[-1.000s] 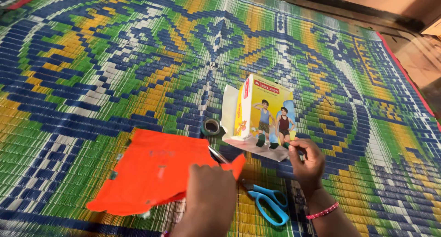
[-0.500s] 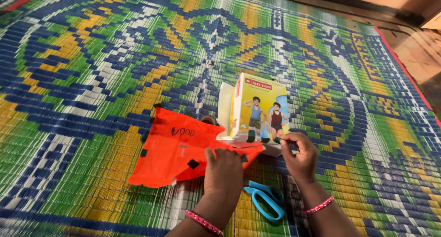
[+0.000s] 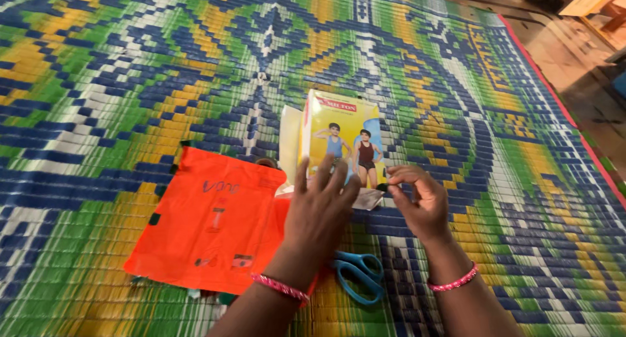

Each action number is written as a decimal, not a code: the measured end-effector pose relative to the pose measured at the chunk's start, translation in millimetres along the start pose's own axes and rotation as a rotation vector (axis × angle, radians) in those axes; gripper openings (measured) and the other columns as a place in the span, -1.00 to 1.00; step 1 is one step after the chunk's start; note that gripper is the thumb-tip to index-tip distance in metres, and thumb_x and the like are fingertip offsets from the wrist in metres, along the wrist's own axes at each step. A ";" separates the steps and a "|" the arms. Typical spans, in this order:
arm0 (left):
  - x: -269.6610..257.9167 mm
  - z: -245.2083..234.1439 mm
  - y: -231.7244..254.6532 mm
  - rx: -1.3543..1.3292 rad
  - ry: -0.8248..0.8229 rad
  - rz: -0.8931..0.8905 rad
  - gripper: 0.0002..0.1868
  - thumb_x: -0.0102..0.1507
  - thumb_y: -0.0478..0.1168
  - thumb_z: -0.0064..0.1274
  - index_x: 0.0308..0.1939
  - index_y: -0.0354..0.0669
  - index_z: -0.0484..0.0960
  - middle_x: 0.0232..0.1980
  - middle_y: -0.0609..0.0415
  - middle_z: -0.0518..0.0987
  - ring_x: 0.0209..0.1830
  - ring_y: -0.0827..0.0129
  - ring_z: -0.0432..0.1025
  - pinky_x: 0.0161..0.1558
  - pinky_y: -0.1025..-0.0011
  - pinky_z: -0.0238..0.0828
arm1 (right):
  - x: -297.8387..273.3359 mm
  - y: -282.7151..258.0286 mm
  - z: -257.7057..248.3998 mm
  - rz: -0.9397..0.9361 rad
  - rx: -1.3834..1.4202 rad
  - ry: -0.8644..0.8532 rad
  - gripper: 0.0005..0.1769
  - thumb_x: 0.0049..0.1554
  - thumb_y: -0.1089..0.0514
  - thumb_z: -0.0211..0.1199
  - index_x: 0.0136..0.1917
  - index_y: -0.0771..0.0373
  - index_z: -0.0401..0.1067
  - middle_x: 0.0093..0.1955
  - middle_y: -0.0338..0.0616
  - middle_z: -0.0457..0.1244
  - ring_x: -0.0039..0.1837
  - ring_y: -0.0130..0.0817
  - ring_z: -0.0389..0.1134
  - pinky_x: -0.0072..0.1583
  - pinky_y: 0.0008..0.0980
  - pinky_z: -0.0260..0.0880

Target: The person wraps a rectangular box with white paper and secures it with green tape. They use scissors to cut the tape and repeatedly adjust the paper and tape to seal the package.

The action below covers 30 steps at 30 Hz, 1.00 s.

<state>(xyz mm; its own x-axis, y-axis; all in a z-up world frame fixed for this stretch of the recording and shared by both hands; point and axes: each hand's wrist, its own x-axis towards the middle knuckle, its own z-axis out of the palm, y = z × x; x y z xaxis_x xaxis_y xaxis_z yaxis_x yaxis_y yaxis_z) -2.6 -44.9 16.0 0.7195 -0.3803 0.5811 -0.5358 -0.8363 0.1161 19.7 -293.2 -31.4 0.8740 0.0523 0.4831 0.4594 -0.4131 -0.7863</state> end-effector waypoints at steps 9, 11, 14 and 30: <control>-9.6 51.1 -38.3 -0.335 0.104 0.002 -0.51 0.16 -0.18 0.20 0.19 -0.05 0.56 0.30 0.10 0.53 0.43 0.12 0.30 0.42 -0.01 0.14 | 8.9 -16.6 10.1 -0.327 -0.134 -0.172 -0.80 0.11 0.38 0.37 -0.04 0.19 0.45 0.01 -0.22 0.36 0.30 -0.20 0.33 0.33 -0.21 0.33; -10.4 53.9 -41.5 -0.368 0.124 0.004 -0.55 0.18 -0.16 0.18 0.17 -0.06 0.58 0.30 0.09 0.55 0.42 0.11 0.32 0.41 0.00 0.15 | 8.1 -20.7 17.5 -0.332 -0.185 -0.179 -0.80 0.07 0.37 0.39 -0.07 0.18 0.46 -0.03 -0.24 0.37 0.25 -0.21 0.33 0.32 -0.21 0.33; -10.2 56.7 -43.4 -0.390 0.147 -0.002 -0.63 0.26 -0.12 0.14 0.13 -0.06 0.60 0.27 0.08 0.58 0.40 0.12 0.35 0.40 0.02 0.16 | 6.6 -22.0 25.6 -0.346 -0.262 -0.174 -0.80 0.05 0.36 0.40 -0.09 0.16 0.47 -0.06 -0.27 0.37 0.22 -0.23 0.33 0.33 -0.22 0.31; -9.0 49.3 -48.8 -0.373 0.177 0.026 -0.65 0.22 -0.15 0.19 0.05 -0.15 0.58 0.21 0.03 0.60 0.32 0.16 0.42 0.34 0.14 0.27 | -4.5 -0.5 28.1 -0.201 -0.118 -0.132 -0.86 0.11 0.36 0.35 -0.04 0.25 0.48 0.30 -0.09 0.23 0.43 -0.20 0.24 0.45 -0.18 0.27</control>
<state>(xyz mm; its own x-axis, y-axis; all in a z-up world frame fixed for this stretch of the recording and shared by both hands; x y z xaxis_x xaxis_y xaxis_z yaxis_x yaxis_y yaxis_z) 38.9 -20.2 -34.7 0.6342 -0.2985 0.7132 -0.6995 -0.6145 0.3648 20.0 -267.7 -44.0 0.7835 0.2591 0.5648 0.6112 -0.4854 -0.6252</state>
